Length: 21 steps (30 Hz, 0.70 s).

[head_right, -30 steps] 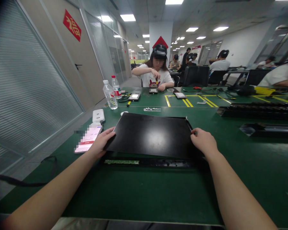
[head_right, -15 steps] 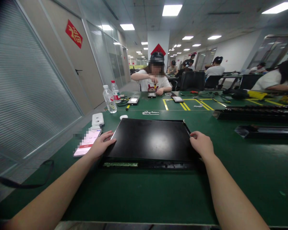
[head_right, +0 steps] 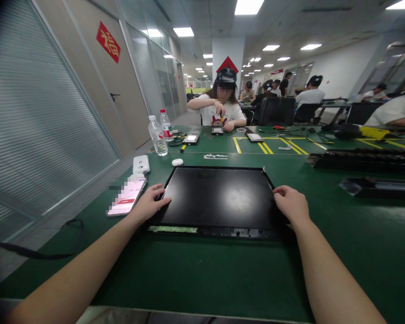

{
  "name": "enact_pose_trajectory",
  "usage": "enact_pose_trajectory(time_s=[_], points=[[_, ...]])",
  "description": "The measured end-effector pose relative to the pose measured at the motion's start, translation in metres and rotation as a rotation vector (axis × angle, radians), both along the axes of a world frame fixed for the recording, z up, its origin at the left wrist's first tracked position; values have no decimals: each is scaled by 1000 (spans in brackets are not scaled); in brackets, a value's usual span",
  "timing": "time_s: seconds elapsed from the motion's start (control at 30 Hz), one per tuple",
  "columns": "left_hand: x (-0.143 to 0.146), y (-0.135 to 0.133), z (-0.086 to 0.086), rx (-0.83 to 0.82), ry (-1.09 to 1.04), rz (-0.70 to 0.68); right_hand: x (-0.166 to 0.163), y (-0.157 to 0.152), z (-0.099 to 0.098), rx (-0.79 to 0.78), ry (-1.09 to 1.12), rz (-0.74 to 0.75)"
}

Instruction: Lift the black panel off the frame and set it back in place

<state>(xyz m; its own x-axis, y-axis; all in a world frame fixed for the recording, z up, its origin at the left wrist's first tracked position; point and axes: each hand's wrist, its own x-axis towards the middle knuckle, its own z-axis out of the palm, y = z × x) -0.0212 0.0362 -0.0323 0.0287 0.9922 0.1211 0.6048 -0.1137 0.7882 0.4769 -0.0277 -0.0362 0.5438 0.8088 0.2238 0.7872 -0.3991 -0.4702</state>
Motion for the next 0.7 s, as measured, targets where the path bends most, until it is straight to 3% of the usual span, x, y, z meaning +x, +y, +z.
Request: enact_pose_trajectory(time_s=[0.7], points=[[2, 0, 0, 4, -57, -6, -1, 0, 3, 37, 81, -50]])
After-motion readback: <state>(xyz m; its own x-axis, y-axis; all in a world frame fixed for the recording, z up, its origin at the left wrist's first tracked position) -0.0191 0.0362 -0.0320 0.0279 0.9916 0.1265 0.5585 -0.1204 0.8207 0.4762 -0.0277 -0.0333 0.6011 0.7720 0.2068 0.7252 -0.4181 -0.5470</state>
